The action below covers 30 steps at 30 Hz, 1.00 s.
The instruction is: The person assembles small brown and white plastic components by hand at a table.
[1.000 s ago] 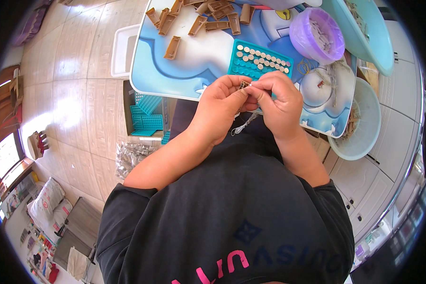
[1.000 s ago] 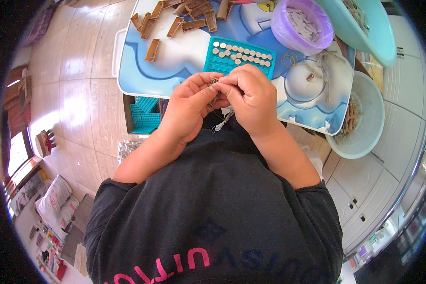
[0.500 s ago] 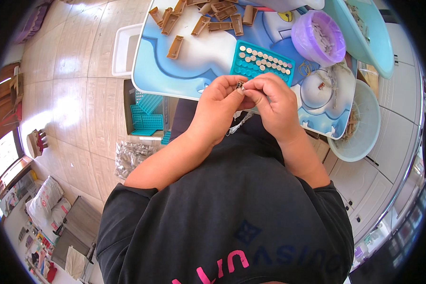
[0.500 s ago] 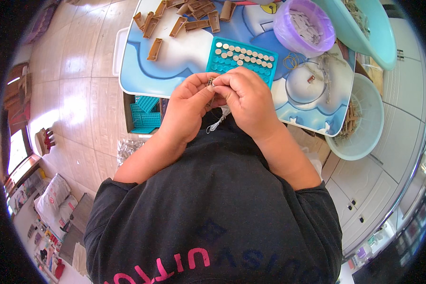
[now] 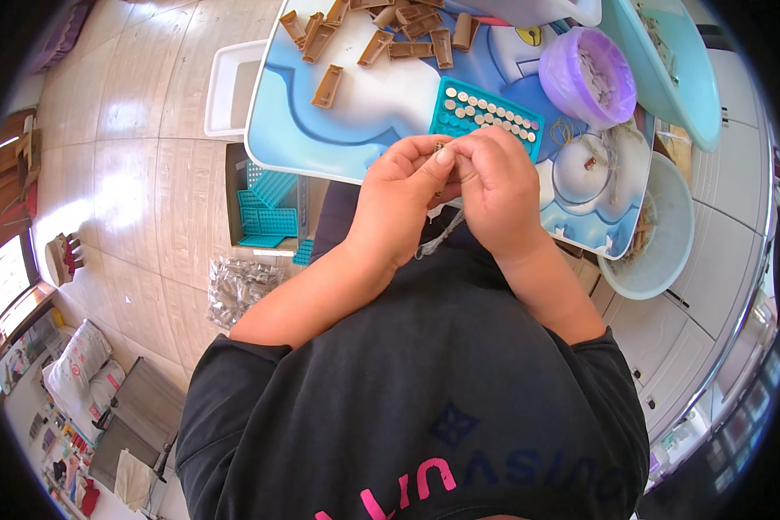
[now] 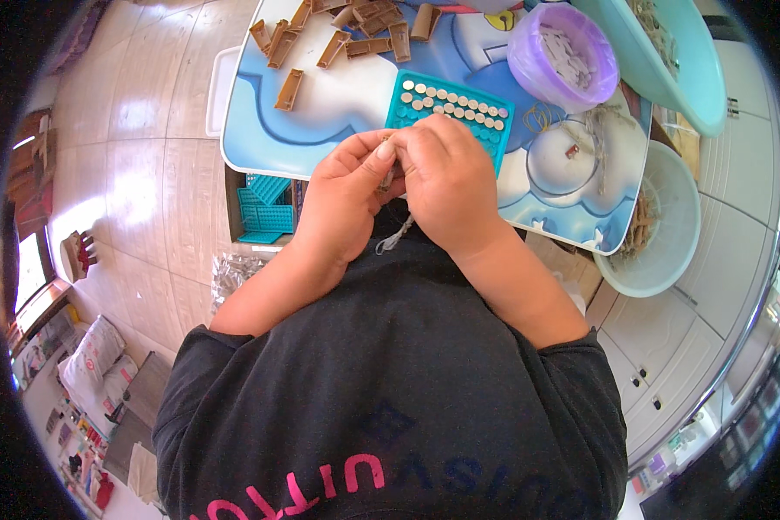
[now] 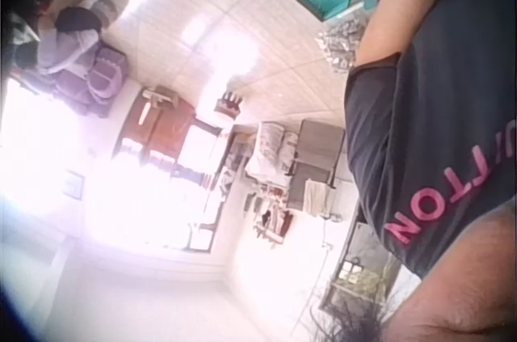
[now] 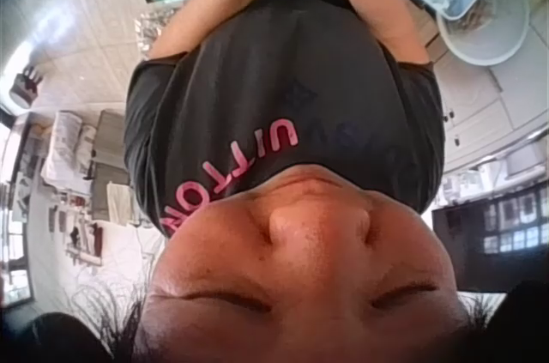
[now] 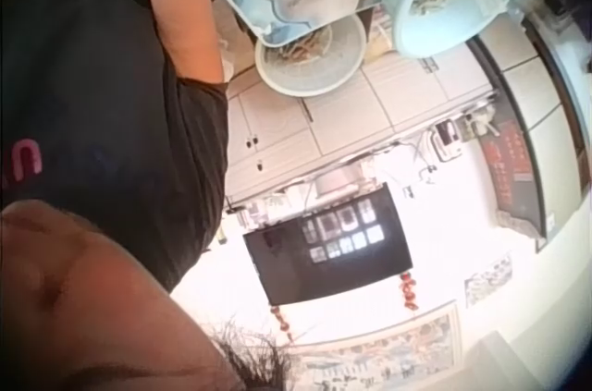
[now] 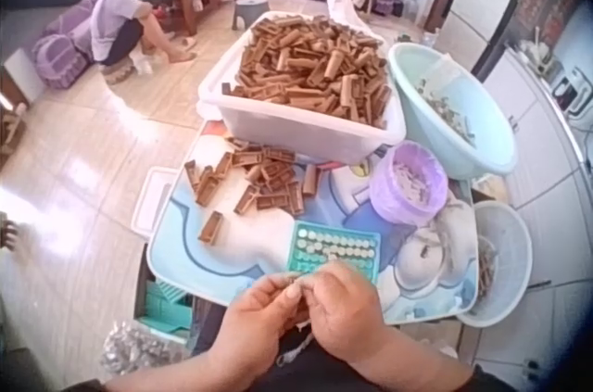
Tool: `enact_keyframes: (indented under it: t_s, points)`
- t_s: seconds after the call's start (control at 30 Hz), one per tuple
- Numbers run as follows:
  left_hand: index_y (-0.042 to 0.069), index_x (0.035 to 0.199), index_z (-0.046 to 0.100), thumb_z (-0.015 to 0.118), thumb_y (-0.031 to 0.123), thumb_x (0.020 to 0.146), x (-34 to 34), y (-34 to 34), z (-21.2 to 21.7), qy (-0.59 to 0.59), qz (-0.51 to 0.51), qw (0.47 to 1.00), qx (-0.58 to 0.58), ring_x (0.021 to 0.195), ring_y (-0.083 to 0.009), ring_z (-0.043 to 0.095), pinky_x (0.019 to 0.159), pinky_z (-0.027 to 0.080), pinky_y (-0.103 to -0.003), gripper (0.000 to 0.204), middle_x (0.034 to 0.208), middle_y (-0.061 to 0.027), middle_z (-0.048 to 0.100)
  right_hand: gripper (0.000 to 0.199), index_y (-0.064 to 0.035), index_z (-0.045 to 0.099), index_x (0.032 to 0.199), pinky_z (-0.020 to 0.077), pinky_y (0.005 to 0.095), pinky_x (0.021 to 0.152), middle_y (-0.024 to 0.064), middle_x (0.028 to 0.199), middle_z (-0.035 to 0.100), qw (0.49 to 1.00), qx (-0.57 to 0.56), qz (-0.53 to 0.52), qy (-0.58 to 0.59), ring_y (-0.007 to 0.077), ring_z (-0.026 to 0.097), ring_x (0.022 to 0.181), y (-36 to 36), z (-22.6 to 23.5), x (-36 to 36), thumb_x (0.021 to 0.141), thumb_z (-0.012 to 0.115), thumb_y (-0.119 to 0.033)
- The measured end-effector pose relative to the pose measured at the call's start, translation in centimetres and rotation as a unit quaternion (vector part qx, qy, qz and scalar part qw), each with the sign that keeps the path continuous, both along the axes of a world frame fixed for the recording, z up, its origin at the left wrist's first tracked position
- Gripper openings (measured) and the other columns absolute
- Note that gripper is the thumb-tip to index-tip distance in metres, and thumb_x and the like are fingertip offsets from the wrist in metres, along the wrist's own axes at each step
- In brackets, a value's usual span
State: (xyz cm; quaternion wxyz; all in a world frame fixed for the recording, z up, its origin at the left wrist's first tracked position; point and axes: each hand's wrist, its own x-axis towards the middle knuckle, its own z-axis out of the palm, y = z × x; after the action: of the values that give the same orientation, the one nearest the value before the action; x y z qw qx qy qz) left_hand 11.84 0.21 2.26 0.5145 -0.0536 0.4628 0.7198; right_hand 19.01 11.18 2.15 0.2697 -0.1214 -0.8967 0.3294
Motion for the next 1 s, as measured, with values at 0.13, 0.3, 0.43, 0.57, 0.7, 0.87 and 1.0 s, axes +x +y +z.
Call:
enact_keyframes:
  t_s: [0.13, 0.3, 0.43, 0.57, 0.7, 0.87, 1.0]
  points:
    - [0.0, 0.105, 0.052, 0.048, 0.015, 0.094, -0.8, -0.6, -0.8, -0.044, 0.026, 0.999, 0.006, 0.082, -0.015, 0.061, 0.078, 0.051, -0.028, 0.019, 0.094, -0.0089, 0.061, 0.008, -0.0001, 0.059, 0.086, 0.0448, 0.0329, 0.061, 0.0115, 0.077, 0.056, 0.987, -0.135, 0.081, -0.032, 0.0278, 0.056, 0.071, 0.8, 0.1, -0.5, 0.079, 0.059, -0.004]
    - [0.0, 0.101, 0.053, 0.047, 0.015, 0.094, -1.9, -1.4, -1.3, -0.058, 0.042, 0.997, 0.032, 0.077, -0.0167, 0.062, 0.074, 0.051, -0.029, 0.017, 0.09, -0.0088, 0.061, 0.014, -0.0029, 0.062, 0.091, 0.0461, 0.032, 0.066, 0.0102, 0.084, 0.058, 0.979, -0.174, 0.098, -0.028, 0.0276, 0.057, 0.076, 2.2, 0.7, -3.7, 0.076, 0.06, -0.004]
    - [-0.001, 0.101, 0.051, 0.046, 0.014, 0.094, -2.0, -1.4, -1.5, -0.057, 0.042, 0.997, 0.033, 0.078, -0.018, 0.061, 0.075, 0.052, -0.03, 0.017, 0.09, -0.0097, 0.06, 0.02, -0.0095, 0.062, 0.094, 0.0481, 0.0338, 0.072, 0.0068, 0.091, 0.058, 0.978, 0.088, 0.19, -0.012, 0.0261, 0.058, 0.084, 3.0, -0.7, -9.0, 0.075, 0.065, -0.01]
    - [-0.001, 0.102, 0.05, 0.046, 0.014, 0.094, -1.9, -1.3, -1.2, -0.057, 0.047, 0.997, 0.014, 0.081, -0.0195, 0.062, 0.077, 0.052, -0.032, 0.017, 0.093, -0.0112, 0.059, 0.02, -0.011, 0.061, 0.092, 0.0489, 0.0361, 0.073, 0.0051, 0.094, 0.058, 0.924, 0.255, 0.274, -0.074, 0.0249, 0.058, 0.089, 2.3, -2.3, -13.3, 0.074, 0.067, -0.017]
    - [-0.001, 0.102, 0.048, 0.046, 0.013, 0.094, -1.7, -1.6, -1.3, -0.061, 0.055, 0.997, 0.008, 0.087, -0.0214, 0.061, 0.081, 0.051, -0.033, 0.016, 0.098, -0.0132, 0.059, 0.019, -0.0112, 0.06, 0.089, 0.0489, 0.0347, 0.074, 0.0037, 0.09, 0.058, 0.909, 0.285, 0.282, -0.111, 0.0237, 0.059, 0.087, 1.3, -1.8, -14.0, 0.073, 0.067, -0.019]
    - [-0.001, 0.101, 0.047, 0.046, 0.012, 0.094, -1.3, -1.3, -0.7, -0.05, 0.043, 0.998, 0.007, 0.091, -0.0221, 0.061, 0.083, 0.05, -0.033, 0.015, 0.103, -0.0149, 0.059, 0.022, -0.0084, 0.06, 0.094, 0.0481, 0.0338, 0.069, 0.0055, 0.083, 0.061, 0.948, 0.244, 0.191, -0.067, 0.0231, 0.061, 0.079, 2.1, -0.9, -11.8, 0.075, 0.067, -0.017]
    - [-0.002, 0.107, 0.048, 0.046, 0.011, 0.094, -0.8, -0.9, -0.4, -0.039, 0.042, 0.998, 0.0, 0.095, -0.0225, 0.061, 0.086, 0.05, -0.034, 0.019, 0.105, -0.0152, 0.059, 0.028, -0.0068, 0.057, 0.107, 0.0467, 0.0281, 0.067, 0.0062, 0.08, 0.062, 0.996, -0.056, 0.05, 0.044, 0.0174, 0.06, 0.072, 2.4, 2.5, -5.3, 0.079, 0.063, -0.008]
